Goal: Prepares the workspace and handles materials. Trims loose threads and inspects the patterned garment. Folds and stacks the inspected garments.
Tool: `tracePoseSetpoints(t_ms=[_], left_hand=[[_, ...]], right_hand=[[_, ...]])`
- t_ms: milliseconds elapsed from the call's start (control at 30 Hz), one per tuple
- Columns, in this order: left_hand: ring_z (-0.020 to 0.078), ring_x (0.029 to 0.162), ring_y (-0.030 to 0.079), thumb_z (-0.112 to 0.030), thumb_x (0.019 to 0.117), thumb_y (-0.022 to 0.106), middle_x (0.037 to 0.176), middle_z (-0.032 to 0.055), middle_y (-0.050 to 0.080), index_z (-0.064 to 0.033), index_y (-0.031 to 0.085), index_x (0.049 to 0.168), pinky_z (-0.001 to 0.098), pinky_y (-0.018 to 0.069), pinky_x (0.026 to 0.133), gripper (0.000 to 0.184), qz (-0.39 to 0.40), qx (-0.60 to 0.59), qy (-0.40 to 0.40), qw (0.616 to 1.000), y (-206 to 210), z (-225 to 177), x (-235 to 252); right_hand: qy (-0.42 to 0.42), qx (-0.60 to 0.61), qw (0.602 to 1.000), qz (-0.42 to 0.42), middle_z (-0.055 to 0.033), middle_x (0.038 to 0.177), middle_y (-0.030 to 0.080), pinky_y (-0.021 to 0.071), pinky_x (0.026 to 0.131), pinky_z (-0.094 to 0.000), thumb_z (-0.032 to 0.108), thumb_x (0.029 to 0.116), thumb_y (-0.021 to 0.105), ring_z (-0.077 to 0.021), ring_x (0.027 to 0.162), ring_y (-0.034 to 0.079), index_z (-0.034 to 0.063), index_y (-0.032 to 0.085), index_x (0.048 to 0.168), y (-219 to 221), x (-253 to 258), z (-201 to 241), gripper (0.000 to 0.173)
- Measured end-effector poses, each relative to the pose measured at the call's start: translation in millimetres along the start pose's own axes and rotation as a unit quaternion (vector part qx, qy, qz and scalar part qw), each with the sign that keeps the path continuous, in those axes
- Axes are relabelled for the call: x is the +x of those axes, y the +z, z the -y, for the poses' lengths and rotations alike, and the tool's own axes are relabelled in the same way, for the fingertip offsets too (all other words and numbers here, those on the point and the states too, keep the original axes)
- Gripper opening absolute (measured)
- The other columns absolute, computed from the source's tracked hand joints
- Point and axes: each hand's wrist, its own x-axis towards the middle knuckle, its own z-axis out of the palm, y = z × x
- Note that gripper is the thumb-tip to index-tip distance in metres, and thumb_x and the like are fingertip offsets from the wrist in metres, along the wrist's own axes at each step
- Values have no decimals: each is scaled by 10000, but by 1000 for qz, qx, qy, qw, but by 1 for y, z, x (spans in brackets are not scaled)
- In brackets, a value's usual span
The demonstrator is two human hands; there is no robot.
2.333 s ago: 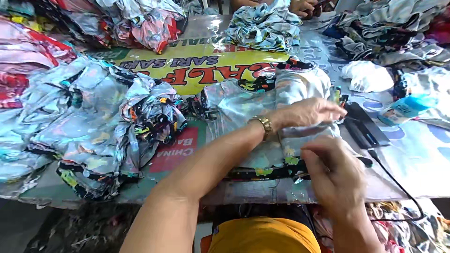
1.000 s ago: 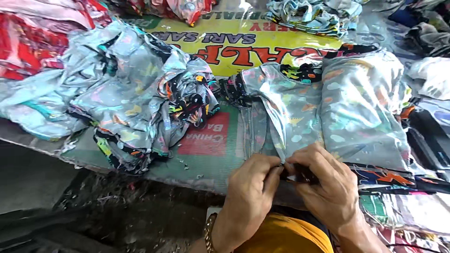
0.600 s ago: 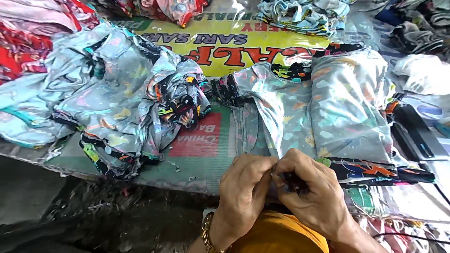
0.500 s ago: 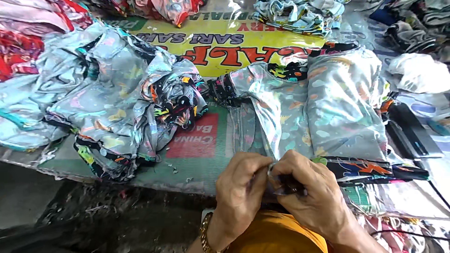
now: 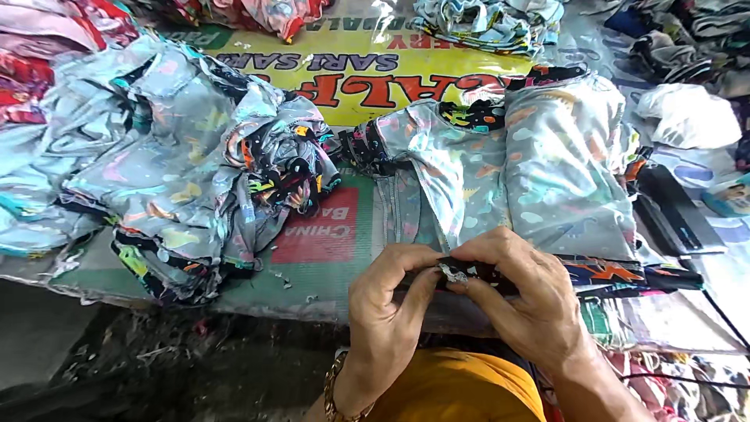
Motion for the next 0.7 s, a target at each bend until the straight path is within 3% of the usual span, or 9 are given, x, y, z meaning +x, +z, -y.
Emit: tracePoseSetpoints(t_ms=[333,467,533,600,633,700], left_hand=[[82,964,702,-71,977,668,1023,34,733,-6,731,1041,231,600,868,112,2,16,9,1000,-2,-1,-2],[52,967,691,-92,979,665,1030,-20,727,-69,708,1068,229,587,883,101,-16,-47,-29,998,-3,1,-2],[61,950,697,-71,967,672,1017,-25,734,-90,711,1061,243,590,878,104,-15,-103,-62,993,-5,0,-1],[58,937,688,-99,984,657,1025,-30,727,-99,718,1080,235,585,855,114,13,-113,-65,991,-10,0,2],[51,955,687,-153,1013,631,1045,-38,727,-110,708,1106,233,580,868,129,37,-84,-54,994,-14,1,5],[31,939,673,-222,1064,549,1031,-38,709,-97,666,1117,218,576,850,179,99,74,-12,992,-26,2,17]], right_hand=[[-28,42,999,-21,-20,937,739,509,708,-203,212,1006,670,-40,843,670,78,748,1025,4,1,0,157],[-41,181,981,50,-52,979,662,500,738,-113,298,995,693,6,860,605,9,637,1124,-1,1,5,322],[-20,60,997,49,-46,936,676,501,649,-166,402,957,724,-31,777,619,49,626,1153,1,-1,6,415],[-24,-47,998,36,-56,840,677,478,535,-263,239,928,688,-116,669,628,61,660,1063,7,-1,1,225],[-25,-64,997,25,-48,809,665,463,521,-265,164,904,656,-118,650,616,67,664,1019,7,-1,-1,150],[-21,-53,998,2,-35,805,655,462,567,-214,149,933,642,-80,679,598,63,668,995,2,-1,0,109]])
